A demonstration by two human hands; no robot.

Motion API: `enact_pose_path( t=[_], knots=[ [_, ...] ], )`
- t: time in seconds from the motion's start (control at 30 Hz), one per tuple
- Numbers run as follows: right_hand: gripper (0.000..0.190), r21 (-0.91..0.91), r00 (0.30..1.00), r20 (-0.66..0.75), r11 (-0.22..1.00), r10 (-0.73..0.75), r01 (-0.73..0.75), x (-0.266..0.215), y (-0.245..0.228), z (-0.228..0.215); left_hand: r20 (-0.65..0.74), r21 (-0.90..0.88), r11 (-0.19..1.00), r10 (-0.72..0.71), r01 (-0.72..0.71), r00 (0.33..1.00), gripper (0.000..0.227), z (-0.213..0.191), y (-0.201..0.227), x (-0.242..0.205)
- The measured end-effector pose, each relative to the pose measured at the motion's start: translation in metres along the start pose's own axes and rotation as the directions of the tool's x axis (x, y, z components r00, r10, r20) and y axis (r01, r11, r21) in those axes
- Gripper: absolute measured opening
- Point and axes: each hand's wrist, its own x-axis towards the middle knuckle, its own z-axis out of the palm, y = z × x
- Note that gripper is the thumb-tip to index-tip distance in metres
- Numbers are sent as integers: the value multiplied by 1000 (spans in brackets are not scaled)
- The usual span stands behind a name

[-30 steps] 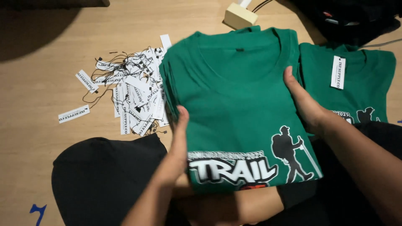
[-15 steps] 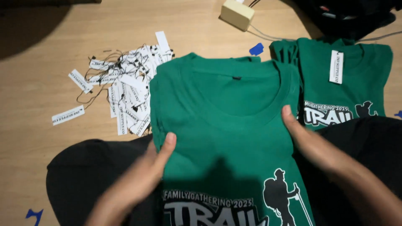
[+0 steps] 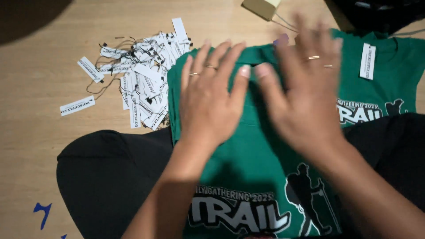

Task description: Attaching brand tags to green t-shirts using manual plastic fasteners.

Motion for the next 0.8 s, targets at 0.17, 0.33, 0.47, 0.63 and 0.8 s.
enact_pose_path(
  t=[0.17,0.33,0.47,0.63,0.8],
  knots=[
    [54,150,963,264,989,-48,8,8,-25,2,-42,-63,994,-90,88,995,41,-9,-4,-15],
    [50,252,959,279,968,-57,-16,11,-6,4,-78,-58,991,-122,117,989,39,3,1,-10],
    [36,396,981,181,908,73,-141,12,6,3,-78,-31,990,-143,141,987,40,8,10,-5],
    [17,510,983,74,840,169,-183,19,-8,6,-88,-63,990,-133,128,987,38,-2,4,-14],
    [8,384,996,-67,923,64,-34,9,-10,14,-124,-76,991,-121,112,985,37,2,0,-15]
  ],
)
